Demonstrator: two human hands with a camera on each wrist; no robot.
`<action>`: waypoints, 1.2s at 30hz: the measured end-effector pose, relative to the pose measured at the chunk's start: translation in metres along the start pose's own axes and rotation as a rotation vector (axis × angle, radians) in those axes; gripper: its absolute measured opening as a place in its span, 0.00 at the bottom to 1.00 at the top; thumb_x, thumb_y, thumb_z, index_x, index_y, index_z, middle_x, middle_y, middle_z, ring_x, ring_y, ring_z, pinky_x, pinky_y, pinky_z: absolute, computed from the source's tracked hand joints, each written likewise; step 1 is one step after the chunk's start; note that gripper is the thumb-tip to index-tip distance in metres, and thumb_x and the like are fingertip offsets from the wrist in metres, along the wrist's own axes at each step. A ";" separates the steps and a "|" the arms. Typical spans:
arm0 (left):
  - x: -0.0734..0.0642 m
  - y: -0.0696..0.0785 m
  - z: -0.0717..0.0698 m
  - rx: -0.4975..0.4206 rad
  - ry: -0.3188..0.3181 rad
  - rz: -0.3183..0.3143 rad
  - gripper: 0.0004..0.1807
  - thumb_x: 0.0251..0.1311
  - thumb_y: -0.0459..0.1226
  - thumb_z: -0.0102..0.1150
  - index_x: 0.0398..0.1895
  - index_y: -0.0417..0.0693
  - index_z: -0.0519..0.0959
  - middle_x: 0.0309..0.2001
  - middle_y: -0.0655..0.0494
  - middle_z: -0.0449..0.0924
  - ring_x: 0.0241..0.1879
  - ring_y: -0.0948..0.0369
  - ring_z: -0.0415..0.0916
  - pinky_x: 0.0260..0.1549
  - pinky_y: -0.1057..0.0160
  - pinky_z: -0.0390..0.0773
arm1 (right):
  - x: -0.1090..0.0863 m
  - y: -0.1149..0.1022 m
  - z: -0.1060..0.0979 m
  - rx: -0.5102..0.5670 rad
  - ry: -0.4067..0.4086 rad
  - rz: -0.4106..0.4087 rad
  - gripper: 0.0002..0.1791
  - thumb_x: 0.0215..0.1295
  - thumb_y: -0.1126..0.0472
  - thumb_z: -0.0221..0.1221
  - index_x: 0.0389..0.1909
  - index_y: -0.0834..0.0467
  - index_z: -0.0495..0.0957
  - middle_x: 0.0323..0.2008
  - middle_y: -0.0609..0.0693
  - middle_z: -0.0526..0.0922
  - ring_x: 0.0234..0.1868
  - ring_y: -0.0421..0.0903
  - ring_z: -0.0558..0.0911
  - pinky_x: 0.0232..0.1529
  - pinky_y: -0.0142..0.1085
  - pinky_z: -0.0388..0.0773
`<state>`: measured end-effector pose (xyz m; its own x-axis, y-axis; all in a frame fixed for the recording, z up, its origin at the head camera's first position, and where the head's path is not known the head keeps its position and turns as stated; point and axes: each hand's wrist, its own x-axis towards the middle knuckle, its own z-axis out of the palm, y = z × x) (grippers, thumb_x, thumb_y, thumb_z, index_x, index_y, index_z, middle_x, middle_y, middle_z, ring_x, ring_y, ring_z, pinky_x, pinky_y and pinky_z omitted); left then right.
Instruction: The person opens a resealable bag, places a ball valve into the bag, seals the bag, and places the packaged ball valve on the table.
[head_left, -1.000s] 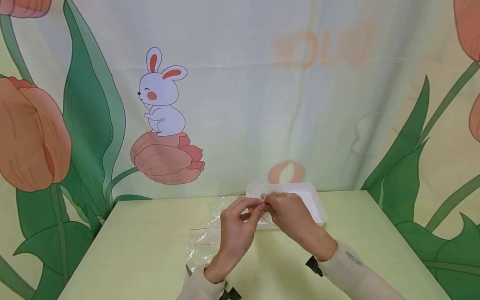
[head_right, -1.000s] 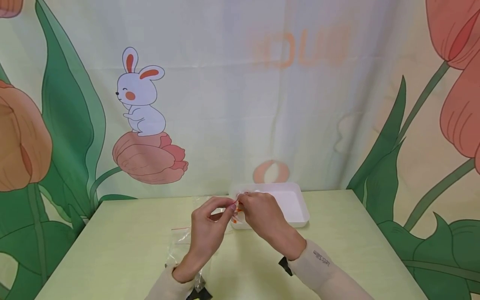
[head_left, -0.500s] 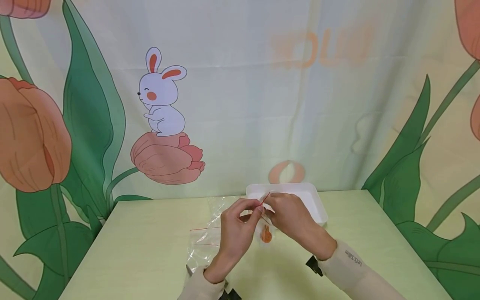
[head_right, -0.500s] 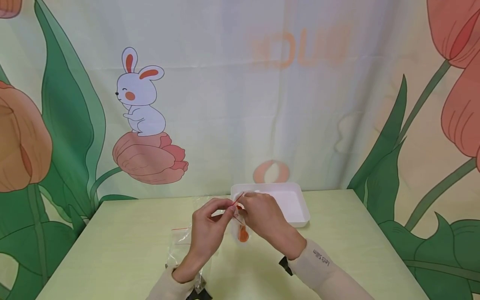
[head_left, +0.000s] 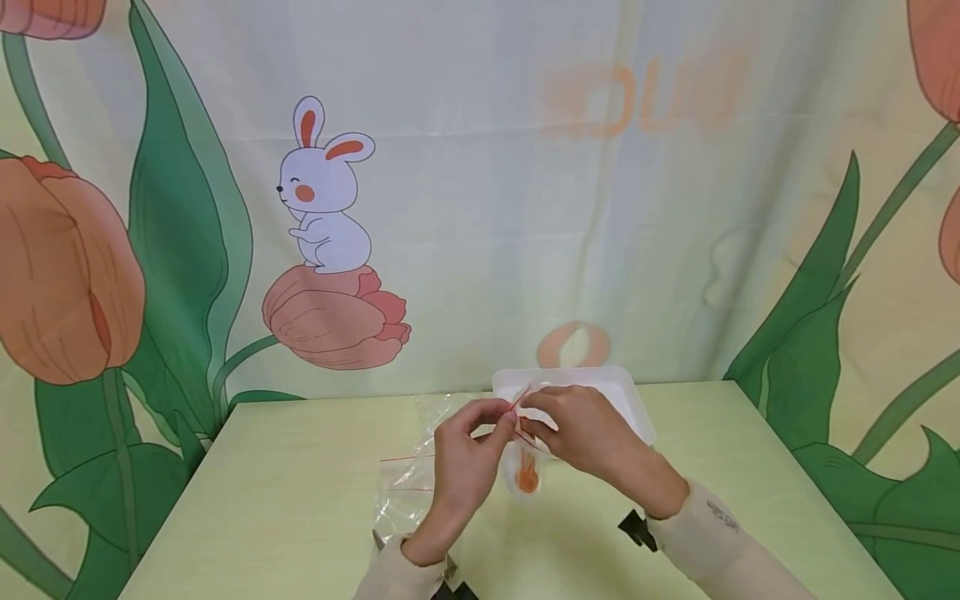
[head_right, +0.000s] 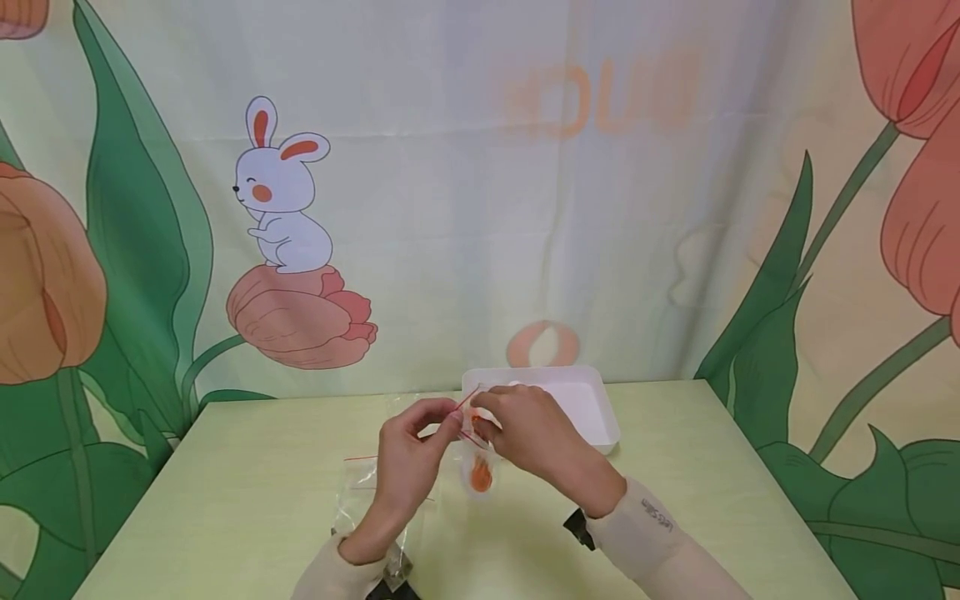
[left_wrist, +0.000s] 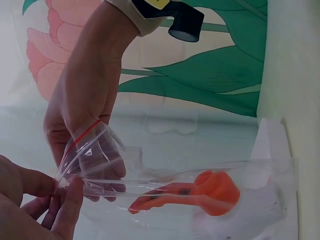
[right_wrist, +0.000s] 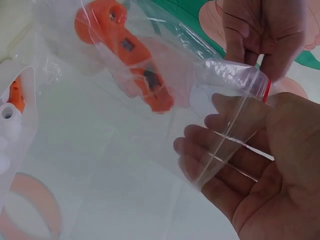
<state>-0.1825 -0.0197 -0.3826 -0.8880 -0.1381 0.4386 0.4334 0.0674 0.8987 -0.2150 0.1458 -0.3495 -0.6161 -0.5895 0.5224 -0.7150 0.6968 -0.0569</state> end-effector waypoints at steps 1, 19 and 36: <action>0.000 0.000 -0.001 -0.005 0.002 -0.014 0.05 0.58 0.30 0.65 0.37 0.39 0.85 0.33 0.46 0.85 0.34 0.59 0.85 0.34 0.69 0.85 | 0.000 0.000 -0.001 0.008 0.005 -0.006 0.09 0.58 0.59 0.69 0.41 0.50 0.85 0.37 0.40 0.88 0.34 0.40 0.85 0.38 0.35 0.81; 0.003 0.001 -0.008 -0.009 0.054 -0.072 0.06 0.59 0.32 0.65 0.39 0.40 0.84 0.34 0.46 0.83 0.36 0.59 0.82 0.33 0.67 0.85 | -0.014 -0.001 -0.027 0.041 0.283 0.038 0.19 0.54 0.50 0.71 0.45 0.52 0.83 0.41 0.43 0.87 0.35 0.39 0.84 0.31 0.33 0.79; 0.002 0.006 -0.010 0.003 0.112 -0.067 0.04 0.60 0.32 0.64 0.38 0.43 0.85 0.34 0.47 0.84 0.37 0.61 0.81 0.34 0.68 0.85 | -0.038 0.001 -0.009 0.092 0.303 0.184 0.14 0.49 0.44 0.72 0.28 0.45 0.79 0.23 0.34 0.74 0.25 0.30 0.70 0.25 0.26 0.67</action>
<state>-0.1804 -0.0298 -0.3767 -0.8921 -0.2521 0.3749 0.3730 0.0572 0.9261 -0.1892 0.1724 -0.3617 -0.6213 -0.3000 0.7238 -0.6362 0.7325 -0.2425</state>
